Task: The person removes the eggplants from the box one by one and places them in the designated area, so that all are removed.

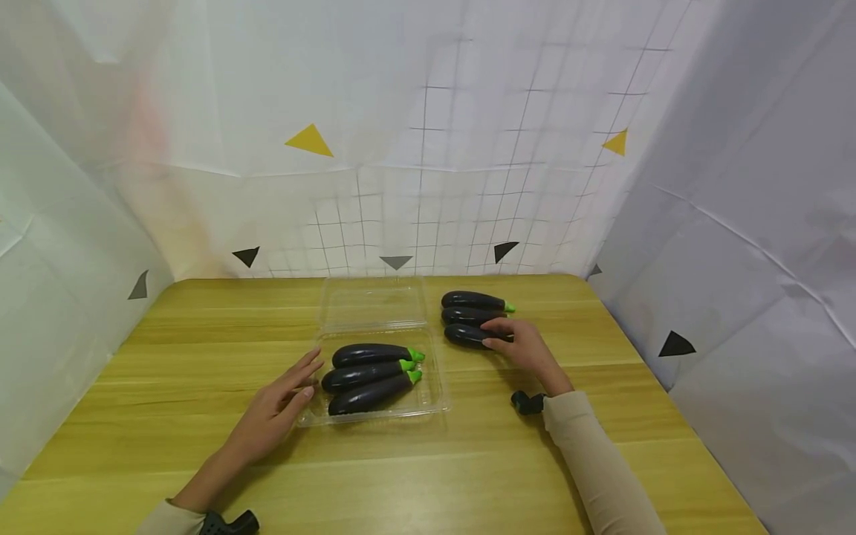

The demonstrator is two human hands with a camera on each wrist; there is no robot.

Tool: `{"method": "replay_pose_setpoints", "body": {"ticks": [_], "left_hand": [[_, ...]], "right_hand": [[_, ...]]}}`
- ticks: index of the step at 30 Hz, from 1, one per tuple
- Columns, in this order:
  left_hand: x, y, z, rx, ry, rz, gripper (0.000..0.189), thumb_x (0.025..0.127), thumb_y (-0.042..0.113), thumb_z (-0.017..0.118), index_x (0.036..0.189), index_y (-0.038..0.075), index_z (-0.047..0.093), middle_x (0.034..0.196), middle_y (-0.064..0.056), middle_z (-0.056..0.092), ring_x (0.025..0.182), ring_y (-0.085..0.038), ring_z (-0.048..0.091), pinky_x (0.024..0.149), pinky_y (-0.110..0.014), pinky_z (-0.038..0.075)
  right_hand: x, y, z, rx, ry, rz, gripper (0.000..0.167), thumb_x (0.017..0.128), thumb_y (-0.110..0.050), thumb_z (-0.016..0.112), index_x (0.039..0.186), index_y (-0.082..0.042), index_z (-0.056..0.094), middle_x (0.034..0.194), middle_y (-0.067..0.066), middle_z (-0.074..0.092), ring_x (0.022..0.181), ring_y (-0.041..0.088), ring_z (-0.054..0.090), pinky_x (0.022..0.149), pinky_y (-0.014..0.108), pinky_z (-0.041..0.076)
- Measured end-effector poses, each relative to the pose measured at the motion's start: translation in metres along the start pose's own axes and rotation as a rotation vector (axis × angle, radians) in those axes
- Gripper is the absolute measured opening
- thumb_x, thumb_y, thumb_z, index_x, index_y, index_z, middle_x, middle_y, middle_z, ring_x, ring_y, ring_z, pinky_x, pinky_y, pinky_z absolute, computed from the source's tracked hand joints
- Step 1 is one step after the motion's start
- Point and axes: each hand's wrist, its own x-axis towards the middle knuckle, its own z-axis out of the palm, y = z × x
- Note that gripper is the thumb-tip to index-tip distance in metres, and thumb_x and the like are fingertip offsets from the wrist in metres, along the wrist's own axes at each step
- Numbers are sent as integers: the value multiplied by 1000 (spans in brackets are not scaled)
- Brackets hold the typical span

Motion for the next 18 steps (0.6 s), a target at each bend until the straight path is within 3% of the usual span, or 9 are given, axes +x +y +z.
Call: {"method": "replay_pose_setpoints", "body": {"ticks": [8,18], "left_hand": [[0,0,0,17,4,-4,46,107,11,58,152,2,52,162,-11,41,119,-26,65,94,-42,55],[0,-1,0,21,3,-2,46,107,11,58,152,3,52,162,-11,41,119,-22,65,93,-41,55]], "right_hand": [[0,2,-1,0,-1,47,38,86,0,82,123,-2,74,128,18,69,123,42,59,104,59,43],[-2,0,-3,0,83,104,32,91,2,77,123,0,73,128,18,69,122,42,59,100,59,46]]}}
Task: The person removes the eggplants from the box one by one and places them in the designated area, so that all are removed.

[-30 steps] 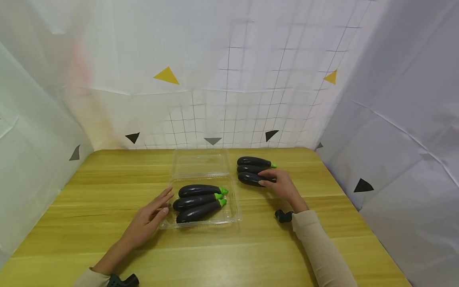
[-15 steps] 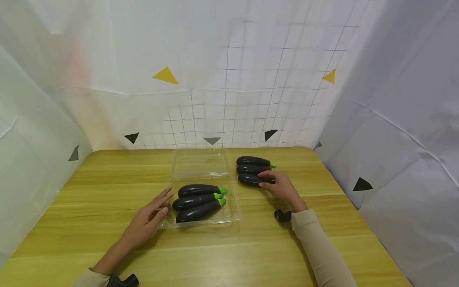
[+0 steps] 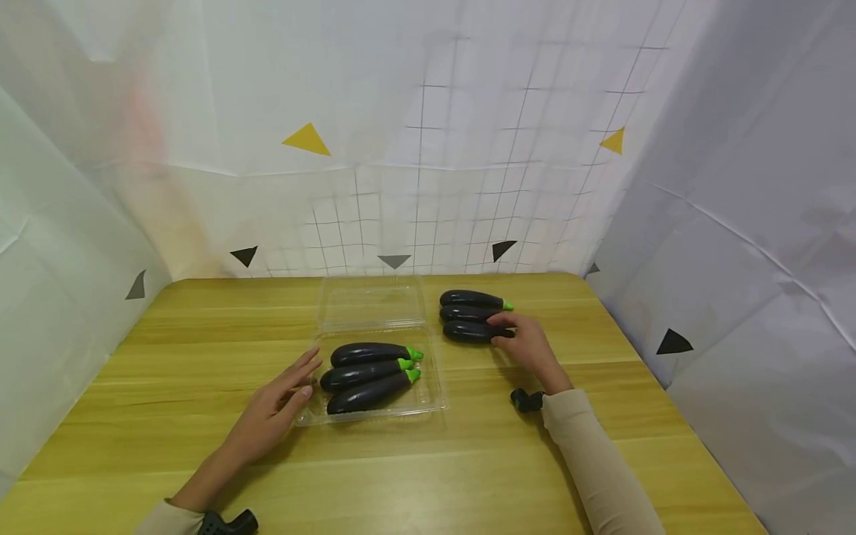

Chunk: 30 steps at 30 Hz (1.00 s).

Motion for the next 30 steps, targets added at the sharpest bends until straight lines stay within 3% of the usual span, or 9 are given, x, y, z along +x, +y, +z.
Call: {"method": "replay_pose_setpoints", "body": {"ticks": [10,30], "left_hand": [[0,-2,1,8,-6,1,46,109,12,56,153,4,51,163,-11,40,119,-21,65,92,-42,55],[0,0,0,12,-8,-11,46,108,14,57,153,5,52,164,-5,39,124,-23,63,97,-47,53]], "right_hand": [[-1,3,2,-43,82,17,30,90,5,77,120,3,72,123,22,70,119,44,61,101,61,45],[-2,1,2,-79,97,12,29,93,-1,76,121,-2,73,125,21,69,121,43,59,100,61,45]]}}
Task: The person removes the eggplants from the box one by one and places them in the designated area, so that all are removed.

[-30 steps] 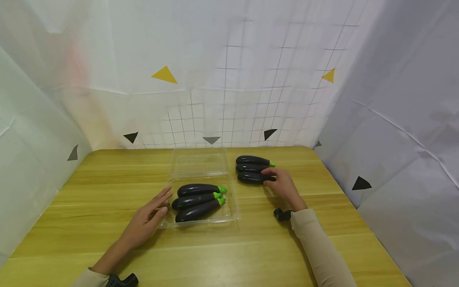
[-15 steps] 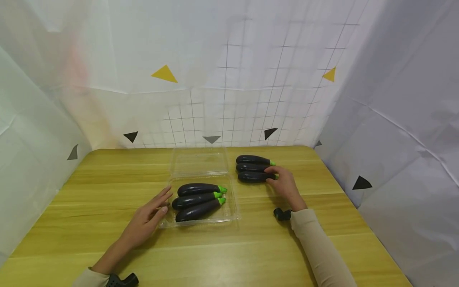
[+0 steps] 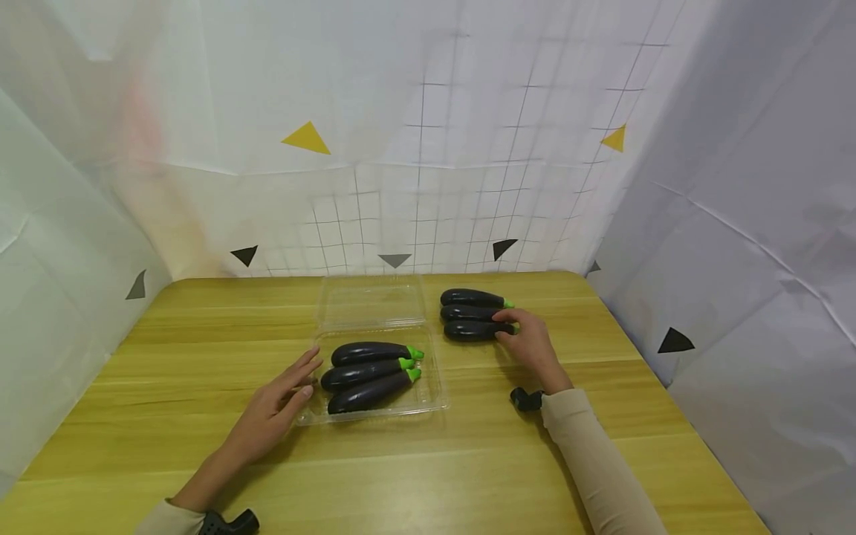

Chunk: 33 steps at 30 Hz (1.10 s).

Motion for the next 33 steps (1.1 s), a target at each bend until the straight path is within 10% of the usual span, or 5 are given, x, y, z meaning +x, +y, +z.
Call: {"method": "replay_pose_setpoints", "body": {"ticks": [33], "left_hand": [[1,-2,1,-1,6,12,46,108,13,57,153,4,52,163,-10,41,122,-27,65,96,-45,54]], "right_hand": [[2,-112,-25,200,-37,-205,24,99,-16,74,123,-10,75,125,8,71,116,31,64,99,56,49]]}}
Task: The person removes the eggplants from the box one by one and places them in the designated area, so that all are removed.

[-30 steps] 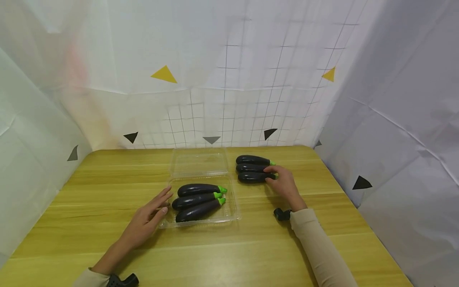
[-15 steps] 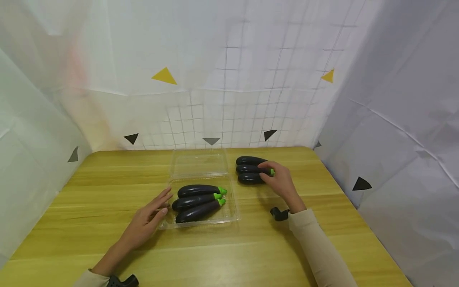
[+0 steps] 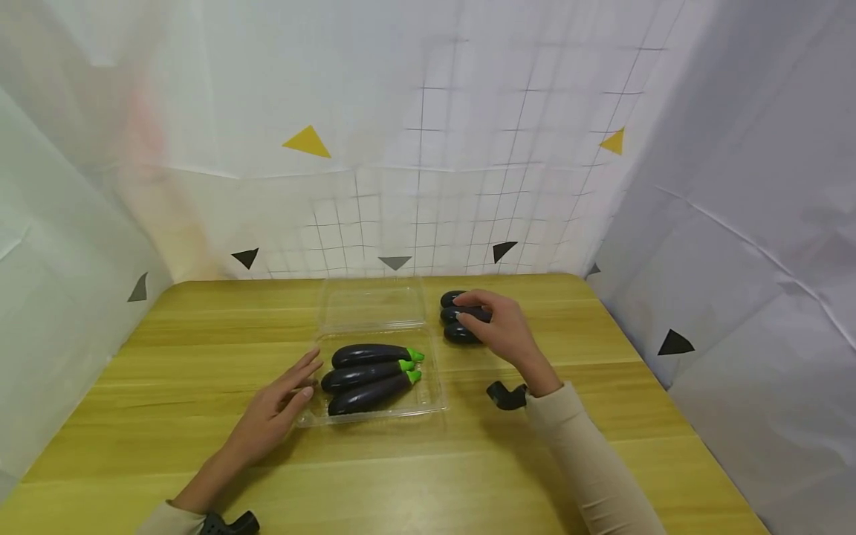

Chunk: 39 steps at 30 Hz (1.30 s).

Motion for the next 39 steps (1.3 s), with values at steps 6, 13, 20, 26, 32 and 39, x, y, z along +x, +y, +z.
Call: {"method": "replay_pose_setpoints", "body": {"ticks": [6,13,20,26,32,39], "left_hand": [[-1,-1,-1,1,-4,-1,47,109,14,57,154,7,51,163,-10,40,122,-26,65,95,-42,54],[-1,0,-1,-14,-4,1,46,108,12,57,153,3,51,163,-9,41,121,-25,65,93,-40,55],[0,0,-1,-13,-13,-20,46,109,15,57,154,6,51,164,-8,40,121,-22,65,93,-41,55],[-1,0,-3,-18,-8,-18,46,109,14,57,153,4,51,163,-9,40,119,-21,65,90,-39,55],[2,-4,-2,-23,-10,-1,46,108,13,57,153,3,52,163,-9,40,120,-22,65,93,-40,55],[2,-4,-2,-17,-14,4,46,107,13,58,151,1,53,163,-10,40,119,-24,66,95,-43,54]], "right_hand": [[4,-20,5,65,-49,-22,24,100,-15,73,123,-11,75,129,6,69,120,30,63,103,56,47],[6,-30,16,109,-92,-58,24,99,-10,74,122,-11,75,124,5,71,117,28,65,101,52,50],[4,-29,24,122,-109,-87,23,100,-12,72,123,-12,74,123,6,71,115,28,65,101,52,50],[6,-31,32,155,-139,-99,22,101,-12,72,123,-11,74,122,9,71,111,35,66,95,57,52],[6,-35,36,130,-167,-110,23,102,-16,71,123,-12,74,121,5,72,110,24,67,94,54,53],[7,-40,45,149,-212,-139,23,102,-13,70,124,-11,73,120,5,71,112,25,67,94,49,53]]}}
